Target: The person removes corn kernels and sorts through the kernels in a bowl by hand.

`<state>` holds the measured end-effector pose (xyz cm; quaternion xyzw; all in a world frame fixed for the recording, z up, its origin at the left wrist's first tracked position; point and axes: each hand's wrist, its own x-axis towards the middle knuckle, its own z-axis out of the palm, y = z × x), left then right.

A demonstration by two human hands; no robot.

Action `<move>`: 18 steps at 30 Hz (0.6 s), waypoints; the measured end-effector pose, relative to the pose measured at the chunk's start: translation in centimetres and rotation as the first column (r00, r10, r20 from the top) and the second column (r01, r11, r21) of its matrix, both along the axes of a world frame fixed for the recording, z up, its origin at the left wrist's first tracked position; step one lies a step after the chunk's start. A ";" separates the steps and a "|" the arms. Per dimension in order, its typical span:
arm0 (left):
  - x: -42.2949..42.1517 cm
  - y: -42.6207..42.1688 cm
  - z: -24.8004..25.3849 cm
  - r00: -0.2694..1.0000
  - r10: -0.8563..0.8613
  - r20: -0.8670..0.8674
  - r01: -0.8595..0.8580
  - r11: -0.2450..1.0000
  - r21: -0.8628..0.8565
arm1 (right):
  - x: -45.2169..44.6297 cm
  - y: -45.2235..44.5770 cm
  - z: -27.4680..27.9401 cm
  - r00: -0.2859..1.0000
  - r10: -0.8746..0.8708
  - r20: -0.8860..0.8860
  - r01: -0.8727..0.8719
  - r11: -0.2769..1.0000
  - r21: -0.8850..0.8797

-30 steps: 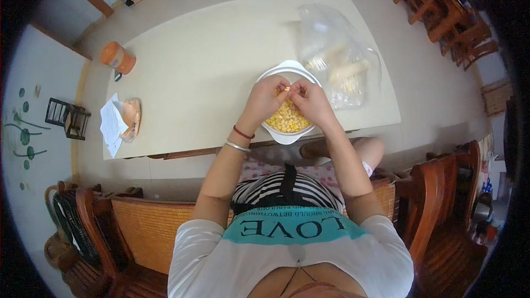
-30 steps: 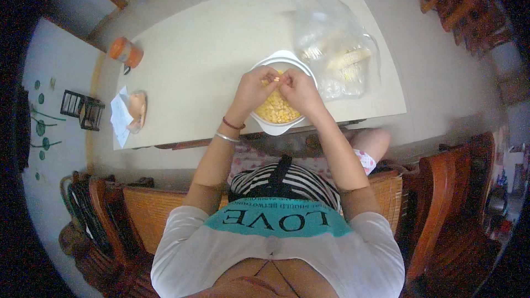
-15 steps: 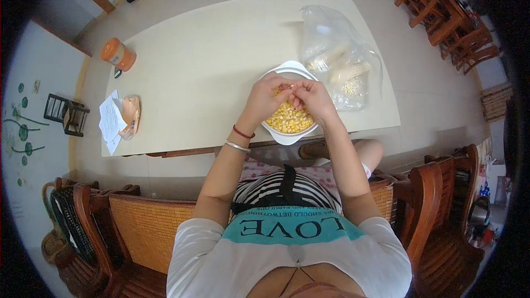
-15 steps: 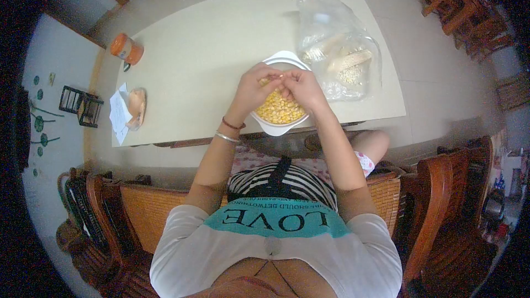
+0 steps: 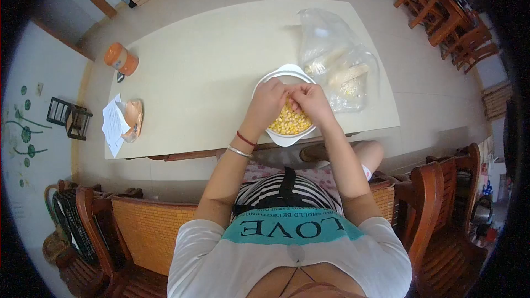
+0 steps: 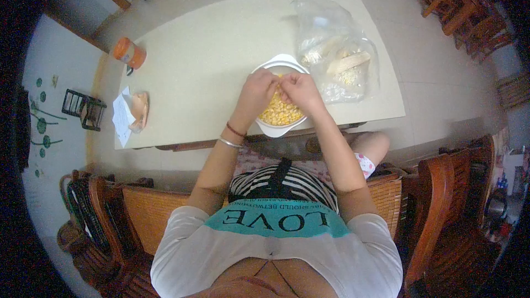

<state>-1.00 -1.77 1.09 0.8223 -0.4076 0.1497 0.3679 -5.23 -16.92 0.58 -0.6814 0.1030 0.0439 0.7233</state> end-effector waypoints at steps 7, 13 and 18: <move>-0.2 0.0 -0.2 0.997 -0.005 0.083 0.001 0.999 0.043 | 0.1 0.0 -0.3 1.000 -0.007 0.021 0.009 0.992 -0.125; -0.5 -0.2 0.1 0.992 0.011 0.127 -0.009 1.000 -0.017 | -0.1 0.1 0.3 1.000 -0.005 0.020 0.008 0.988 -0.157; -0.5 -0.1 0.0 0.997 0.008 0.077 -0.009 1.000 0.004 | -0.1 0.0 0.3 0.999 0.002 0.034 0.004 0.988 -0.156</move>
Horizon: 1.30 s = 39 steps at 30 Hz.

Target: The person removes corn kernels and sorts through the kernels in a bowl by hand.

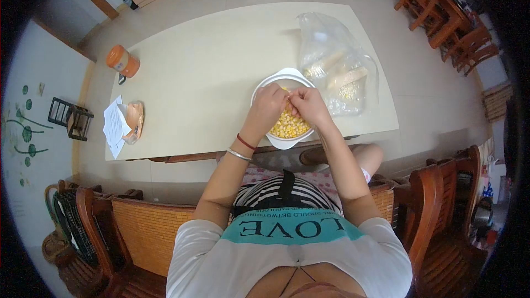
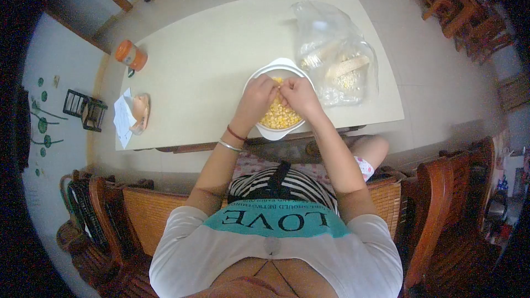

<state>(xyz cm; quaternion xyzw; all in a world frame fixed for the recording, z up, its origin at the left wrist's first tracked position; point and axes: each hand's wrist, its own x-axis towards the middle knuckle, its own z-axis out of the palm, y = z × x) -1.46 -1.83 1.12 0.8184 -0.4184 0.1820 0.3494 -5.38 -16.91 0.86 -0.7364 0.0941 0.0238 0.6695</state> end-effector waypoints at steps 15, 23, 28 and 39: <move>0.2 0.3 0.4 0.958 0.092 -0.270 -0.154 0.963 -0.220 | -0.7 -1.3 0.7 0.953 -0.278 0.120 0.213 0.898 0.386; 0.5 0.1 0.3 0.954 0.116 -0.276 -0.152 0.982 -0.112 | -1.4 -14.1 -0.5 0.773 -0.608 0.180 0.625 0.778 -0.057; 0.8 0.2 -0.1 0.962 -0.021 -0.272 0.003 0.998 -0.066 | -2.0 -15.8 -4.8 0.784 -0.222 0.580 0.620 0.228 -0.751; 2.0 -1.7 1.6 0.933 -0.255 -0.255 0.359 0.720 0.594 | -3.4 -9.1 -2.1 0.833 -0.378 0.404 0.545 0.680 -0.490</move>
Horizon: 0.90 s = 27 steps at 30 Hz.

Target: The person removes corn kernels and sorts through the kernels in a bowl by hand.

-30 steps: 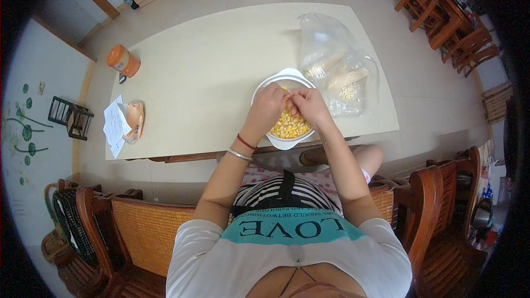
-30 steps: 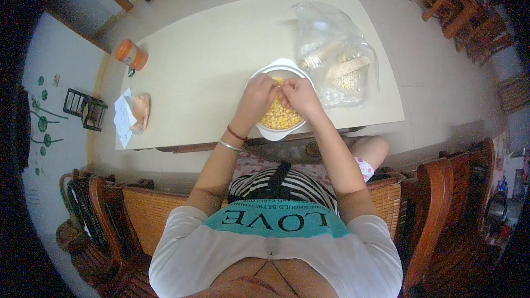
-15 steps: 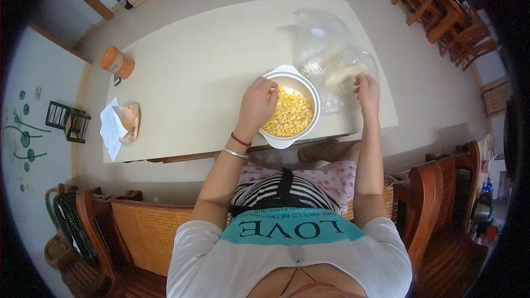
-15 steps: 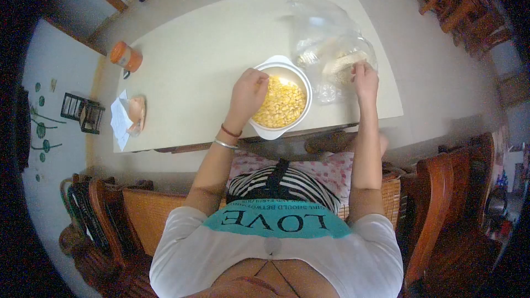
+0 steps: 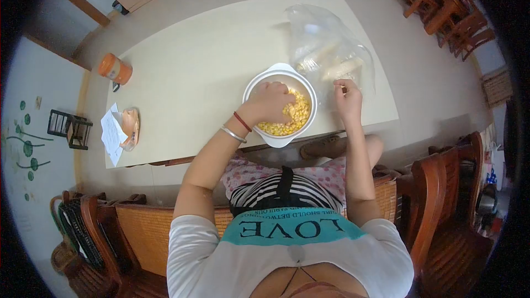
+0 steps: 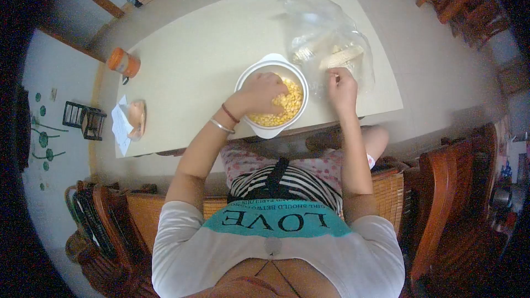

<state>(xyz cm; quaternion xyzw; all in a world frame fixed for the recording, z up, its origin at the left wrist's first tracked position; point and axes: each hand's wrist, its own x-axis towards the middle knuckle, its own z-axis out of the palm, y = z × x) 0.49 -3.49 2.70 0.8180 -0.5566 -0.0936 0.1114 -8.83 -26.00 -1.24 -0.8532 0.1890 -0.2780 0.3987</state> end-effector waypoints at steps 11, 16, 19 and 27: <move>0.7 0.1 -1.6 0.969 0.216 0.124 -0.175 0.945 -0.278 | -2.2 -1.5 -6.3 0.965 -0.136 0.226 0.096 0.979 0.179; 0.8 -1.5 -2.1 0.968 -0.151 -0.198 0.074 0.933 -0.352 | -2.5 -1.4 -8.1 0.964 -0.168 0.207 0.076 0.918 0.388; 0.4 -1.9 -1.3 0.917 -0.298 -0.264 0.204 0.921 -0.331 | -2.4 -1.8 -9.0 0.965 -0.147 0.216 0.056 0.924 0.378; 0.8 -0.7 -0.8 0.976 -0.155 0.151 0.159 0.987 -0.015 | -2.4 -2.1 -9.7 0.973 -0.069 0.222 0.009 0.966 0.260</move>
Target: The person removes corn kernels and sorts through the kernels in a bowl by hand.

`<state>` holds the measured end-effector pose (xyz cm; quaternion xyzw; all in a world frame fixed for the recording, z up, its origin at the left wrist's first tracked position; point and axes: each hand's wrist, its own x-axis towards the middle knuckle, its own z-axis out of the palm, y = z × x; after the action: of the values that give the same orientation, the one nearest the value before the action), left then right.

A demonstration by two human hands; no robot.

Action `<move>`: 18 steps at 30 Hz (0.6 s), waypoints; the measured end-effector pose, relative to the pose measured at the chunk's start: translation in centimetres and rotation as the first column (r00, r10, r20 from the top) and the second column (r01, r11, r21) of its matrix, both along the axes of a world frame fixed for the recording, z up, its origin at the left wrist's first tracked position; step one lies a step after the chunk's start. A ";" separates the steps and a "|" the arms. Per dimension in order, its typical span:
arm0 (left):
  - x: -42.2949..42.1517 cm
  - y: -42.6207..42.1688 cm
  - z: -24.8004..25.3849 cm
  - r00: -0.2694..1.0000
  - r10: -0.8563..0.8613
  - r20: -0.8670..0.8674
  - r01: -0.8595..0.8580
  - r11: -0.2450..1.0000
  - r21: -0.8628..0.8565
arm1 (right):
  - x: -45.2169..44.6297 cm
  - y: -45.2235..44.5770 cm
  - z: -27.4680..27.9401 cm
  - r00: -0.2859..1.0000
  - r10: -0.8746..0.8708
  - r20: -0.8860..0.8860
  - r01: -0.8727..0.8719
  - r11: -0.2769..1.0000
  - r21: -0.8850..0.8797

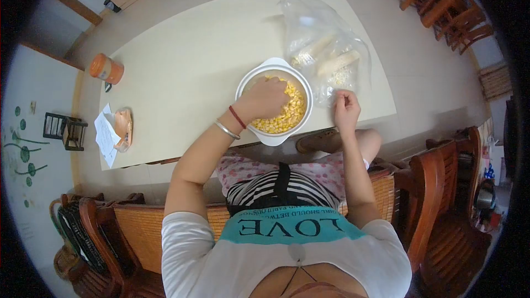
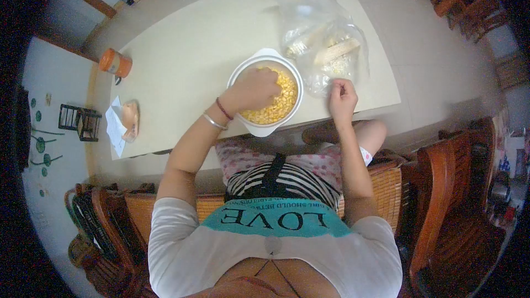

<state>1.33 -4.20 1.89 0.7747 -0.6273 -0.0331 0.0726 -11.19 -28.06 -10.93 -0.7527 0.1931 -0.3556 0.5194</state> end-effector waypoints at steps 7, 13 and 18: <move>0.6 2.1 0.9 0.972 0.220 0.079 -0.211 0.972 -0.108 | -0.3 0.7 1.8 1.000 -0.001 0.001 0.001 0.998 0.069; 0.8 -0.2 -0.8 0.989 0.087 -0.122 -0.108 0.977 -0.181 | -0.4 0.8 2.2 1.000 0.021 -0.012 -0.018 0.981 0.195; 0.0 -1.8 -2.2 0.979 -0.046 -0.197 0.002 0.977 -0.215 | -0.8 1.2 3.2 1.000 0.017 0.023 -0.024 0.954 0.299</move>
<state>1.36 -6.04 -0.27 0.7474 -0.6260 -0.0444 0.2183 -11.99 -26.84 -7.70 -0.6638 0.2315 -0.3246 0.6328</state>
